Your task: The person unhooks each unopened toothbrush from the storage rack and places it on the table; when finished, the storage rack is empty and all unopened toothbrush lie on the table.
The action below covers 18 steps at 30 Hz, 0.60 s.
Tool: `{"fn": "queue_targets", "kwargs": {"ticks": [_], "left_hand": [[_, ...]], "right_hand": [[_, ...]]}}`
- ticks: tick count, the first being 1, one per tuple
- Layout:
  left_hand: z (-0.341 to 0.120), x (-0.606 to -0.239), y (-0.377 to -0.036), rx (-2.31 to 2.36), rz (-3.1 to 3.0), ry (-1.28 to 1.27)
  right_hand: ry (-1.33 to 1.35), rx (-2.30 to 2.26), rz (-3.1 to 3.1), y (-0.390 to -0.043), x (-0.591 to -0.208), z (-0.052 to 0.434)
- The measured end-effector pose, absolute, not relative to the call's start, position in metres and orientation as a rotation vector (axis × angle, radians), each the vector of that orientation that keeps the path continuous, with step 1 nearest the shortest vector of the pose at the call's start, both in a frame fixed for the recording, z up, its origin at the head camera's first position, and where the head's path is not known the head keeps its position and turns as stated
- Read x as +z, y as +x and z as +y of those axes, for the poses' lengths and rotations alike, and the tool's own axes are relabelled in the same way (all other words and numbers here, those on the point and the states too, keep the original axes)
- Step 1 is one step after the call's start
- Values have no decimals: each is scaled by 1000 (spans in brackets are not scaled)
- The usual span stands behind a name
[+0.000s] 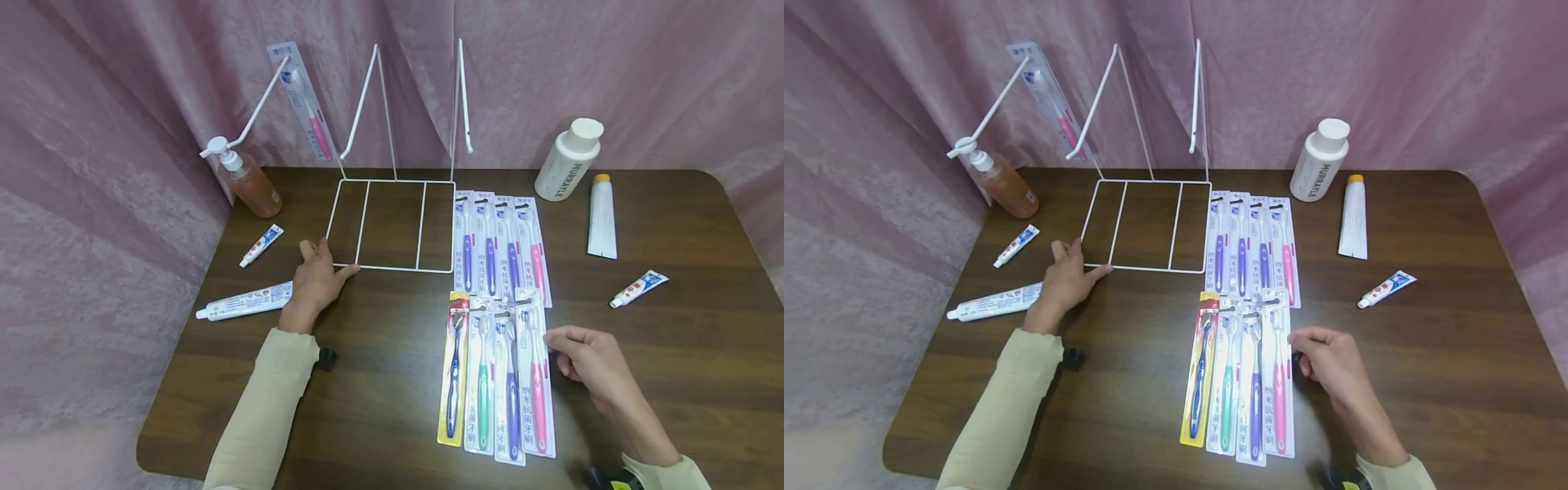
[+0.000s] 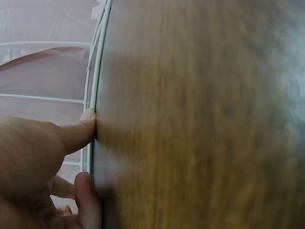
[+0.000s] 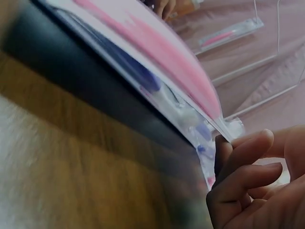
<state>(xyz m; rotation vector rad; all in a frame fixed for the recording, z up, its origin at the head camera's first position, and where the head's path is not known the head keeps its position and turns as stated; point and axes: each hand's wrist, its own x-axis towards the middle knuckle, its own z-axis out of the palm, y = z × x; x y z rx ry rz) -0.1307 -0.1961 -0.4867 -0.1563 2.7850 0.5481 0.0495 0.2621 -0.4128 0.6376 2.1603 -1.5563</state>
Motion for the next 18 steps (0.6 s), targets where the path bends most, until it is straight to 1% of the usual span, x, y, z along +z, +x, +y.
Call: {"fn": "queue_targets", "kwargs": {"ticks": [13,18], "left_hand": [[-196,-486,-130,543,2785,-161],[-196,-486,-130,538,2786,-147]], "right_hand": [[666,-1432,2233,55,-421,265],[683,-1305,2313,57,-422,264]]}}
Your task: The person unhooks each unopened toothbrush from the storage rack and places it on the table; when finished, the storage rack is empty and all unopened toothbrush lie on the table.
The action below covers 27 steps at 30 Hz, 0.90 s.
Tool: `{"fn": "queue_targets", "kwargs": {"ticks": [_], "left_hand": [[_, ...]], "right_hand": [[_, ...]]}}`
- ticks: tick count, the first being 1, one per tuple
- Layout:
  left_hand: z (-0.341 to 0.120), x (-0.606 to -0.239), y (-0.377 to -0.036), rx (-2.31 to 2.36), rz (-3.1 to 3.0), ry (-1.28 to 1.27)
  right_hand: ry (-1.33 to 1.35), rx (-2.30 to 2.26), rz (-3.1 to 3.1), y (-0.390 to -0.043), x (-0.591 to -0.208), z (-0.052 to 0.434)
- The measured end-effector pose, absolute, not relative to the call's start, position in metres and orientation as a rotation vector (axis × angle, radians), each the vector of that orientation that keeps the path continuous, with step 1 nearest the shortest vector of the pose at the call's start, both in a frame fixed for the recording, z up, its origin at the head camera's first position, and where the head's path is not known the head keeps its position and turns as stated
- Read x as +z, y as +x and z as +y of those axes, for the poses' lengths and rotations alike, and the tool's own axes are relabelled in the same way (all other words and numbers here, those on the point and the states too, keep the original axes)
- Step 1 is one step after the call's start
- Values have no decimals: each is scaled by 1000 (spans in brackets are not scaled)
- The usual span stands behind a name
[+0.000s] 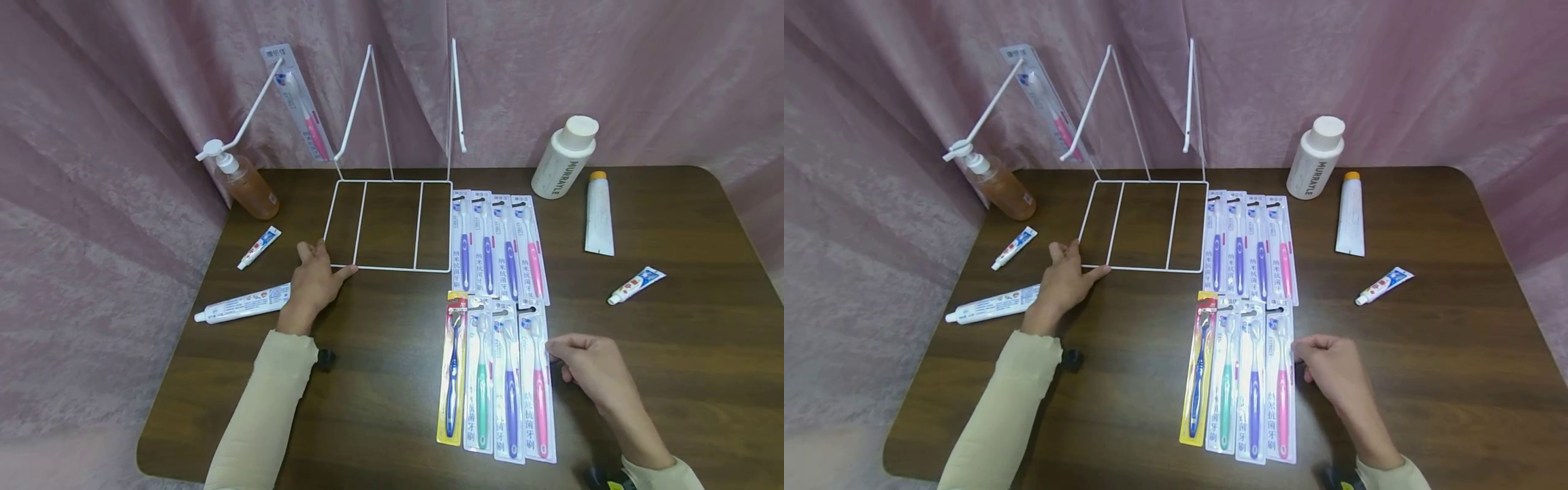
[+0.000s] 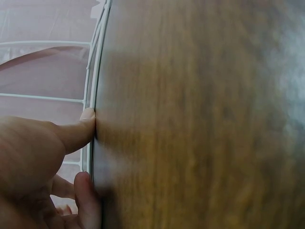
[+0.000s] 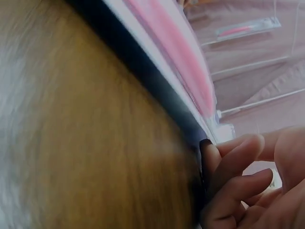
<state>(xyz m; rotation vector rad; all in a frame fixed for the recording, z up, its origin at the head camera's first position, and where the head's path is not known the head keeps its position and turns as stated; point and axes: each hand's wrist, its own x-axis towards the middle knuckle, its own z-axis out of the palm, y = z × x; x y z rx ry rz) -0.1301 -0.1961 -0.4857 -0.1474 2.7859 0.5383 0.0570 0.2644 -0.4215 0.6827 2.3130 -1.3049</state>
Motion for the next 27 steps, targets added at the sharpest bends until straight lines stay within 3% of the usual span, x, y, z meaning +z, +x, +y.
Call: {"fn": "queue_targets", "kwargs": {"ticks": [27], "left_hand": [[-196,-488,-131,534,2787,-159]], "right_hand": [[638,-1055,2447,62,-419,260]]}}
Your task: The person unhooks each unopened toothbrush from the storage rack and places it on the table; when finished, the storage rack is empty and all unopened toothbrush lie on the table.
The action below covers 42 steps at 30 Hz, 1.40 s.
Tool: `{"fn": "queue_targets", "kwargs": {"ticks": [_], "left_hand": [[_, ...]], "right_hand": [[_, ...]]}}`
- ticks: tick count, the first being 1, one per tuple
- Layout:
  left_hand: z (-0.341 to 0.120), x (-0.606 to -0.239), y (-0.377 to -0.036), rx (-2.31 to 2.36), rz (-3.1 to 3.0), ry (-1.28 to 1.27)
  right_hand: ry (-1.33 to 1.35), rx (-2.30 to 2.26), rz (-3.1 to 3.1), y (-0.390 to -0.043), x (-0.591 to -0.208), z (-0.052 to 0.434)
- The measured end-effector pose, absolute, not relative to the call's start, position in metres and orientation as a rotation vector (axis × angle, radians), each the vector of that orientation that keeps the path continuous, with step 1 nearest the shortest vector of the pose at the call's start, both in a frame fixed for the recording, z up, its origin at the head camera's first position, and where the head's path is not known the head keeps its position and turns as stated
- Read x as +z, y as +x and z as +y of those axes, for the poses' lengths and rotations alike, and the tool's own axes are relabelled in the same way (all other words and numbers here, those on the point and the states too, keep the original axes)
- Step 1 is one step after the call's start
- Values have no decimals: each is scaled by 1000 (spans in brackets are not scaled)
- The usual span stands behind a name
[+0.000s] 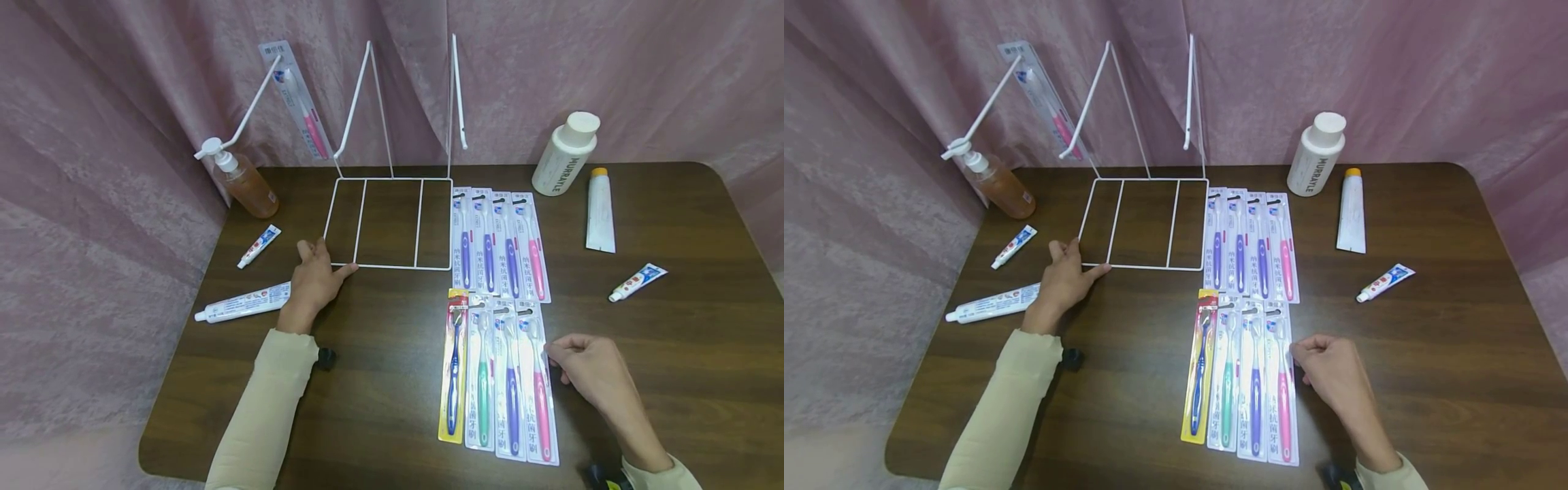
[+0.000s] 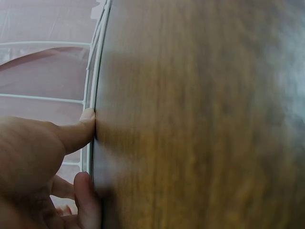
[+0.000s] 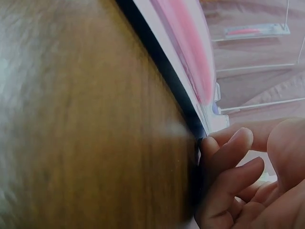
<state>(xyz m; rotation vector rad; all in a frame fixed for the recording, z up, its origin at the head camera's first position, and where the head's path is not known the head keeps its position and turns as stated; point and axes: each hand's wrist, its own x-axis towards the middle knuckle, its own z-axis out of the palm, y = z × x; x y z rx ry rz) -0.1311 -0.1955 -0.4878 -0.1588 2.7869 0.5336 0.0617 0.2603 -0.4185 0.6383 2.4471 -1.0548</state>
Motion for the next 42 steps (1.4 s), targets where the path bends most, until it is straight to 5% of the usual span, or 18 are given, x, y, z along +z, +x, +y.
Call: {"fn": "queue_targets", "kwargs": {"ticks": [20,31,42], "left_hand": [[-205,-478,-126,557,2757,-190],[-200,-480,-127,566,2778,-173],[-185,-462,-119,595,2776,-184]], "right_hand": [[485,-896,2812,25,-397,227],[-124,-1171,2961,-102,-341,119],[-325,-1569,2781,-203,-331,39]]}}
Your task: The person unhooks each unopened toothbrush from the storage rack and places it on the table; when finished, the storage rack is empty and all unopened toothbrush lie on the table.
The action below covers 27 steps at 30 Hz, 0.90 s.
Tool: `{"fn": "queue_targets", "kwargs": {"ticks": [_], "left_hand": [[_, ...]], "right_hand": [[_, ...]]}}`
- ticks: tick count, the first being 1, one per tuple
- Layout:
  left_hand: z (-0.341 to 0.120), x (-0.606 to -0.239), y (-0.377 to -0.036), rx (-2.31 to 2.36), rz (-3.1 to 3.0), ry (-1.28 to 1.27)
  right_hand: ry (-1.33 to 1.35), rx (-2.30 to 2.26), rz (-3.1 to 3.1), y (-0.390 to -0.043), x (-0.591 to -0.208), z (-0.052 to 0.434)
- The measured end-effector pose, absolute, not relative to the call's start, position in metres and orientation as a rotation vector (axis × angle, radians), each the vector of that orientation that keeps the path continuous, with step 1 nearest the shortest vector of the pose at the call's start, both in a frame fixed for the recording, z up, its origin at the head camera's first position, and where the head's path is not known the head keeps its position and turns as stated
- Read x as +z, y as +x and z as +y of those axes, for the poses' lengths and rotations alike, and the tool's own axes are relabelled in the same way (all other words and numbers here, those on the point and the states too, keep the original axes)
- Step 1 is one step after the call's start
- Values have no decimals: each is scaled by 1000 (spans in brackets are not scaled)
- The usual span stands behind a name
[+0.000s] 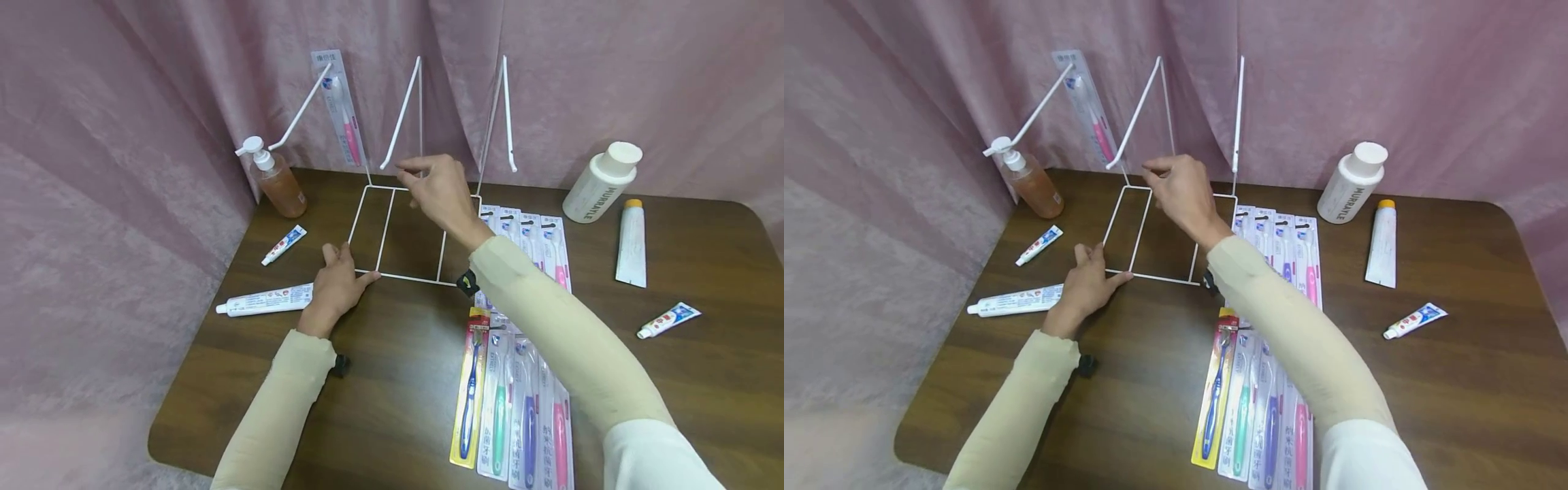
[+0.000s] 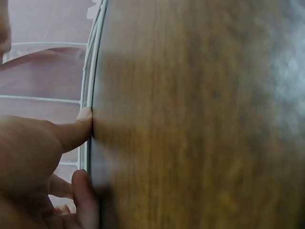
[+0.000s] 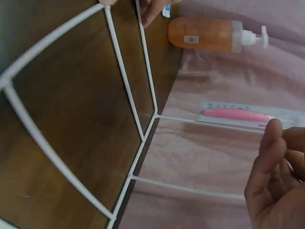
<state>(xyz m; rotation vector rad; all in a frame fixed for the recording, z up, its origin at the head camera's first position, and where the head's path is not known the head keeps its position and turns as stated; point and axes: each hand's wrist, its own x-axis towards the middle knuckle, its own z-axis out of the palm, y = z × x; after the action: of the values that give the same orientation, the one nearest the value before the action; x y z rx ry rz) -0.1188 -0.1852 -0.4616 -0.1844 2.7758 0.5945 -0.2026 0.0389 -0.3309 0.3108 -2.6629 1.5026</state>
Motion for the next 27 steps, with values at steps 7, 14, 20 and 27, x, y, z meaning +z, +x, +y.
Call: {"fn": "queue_targets", "kwargs": {"ticks": [7,14,20,27], "left_hand": [[-181,-442,-109,570,2780,-194],[-173,-442,-105,584,2798,-196],[-168,-439,-103,605,2776,-230],[-172,-438,-106,602,2784,-230]], "right_hand": [[321,1456,-2605,-238,-318,1],[325,1511,-2521,-273,-321,-18],[236,1455,-2531,-287,-319,-36],[225,1608,-2474,-324,-336,-53]]}}
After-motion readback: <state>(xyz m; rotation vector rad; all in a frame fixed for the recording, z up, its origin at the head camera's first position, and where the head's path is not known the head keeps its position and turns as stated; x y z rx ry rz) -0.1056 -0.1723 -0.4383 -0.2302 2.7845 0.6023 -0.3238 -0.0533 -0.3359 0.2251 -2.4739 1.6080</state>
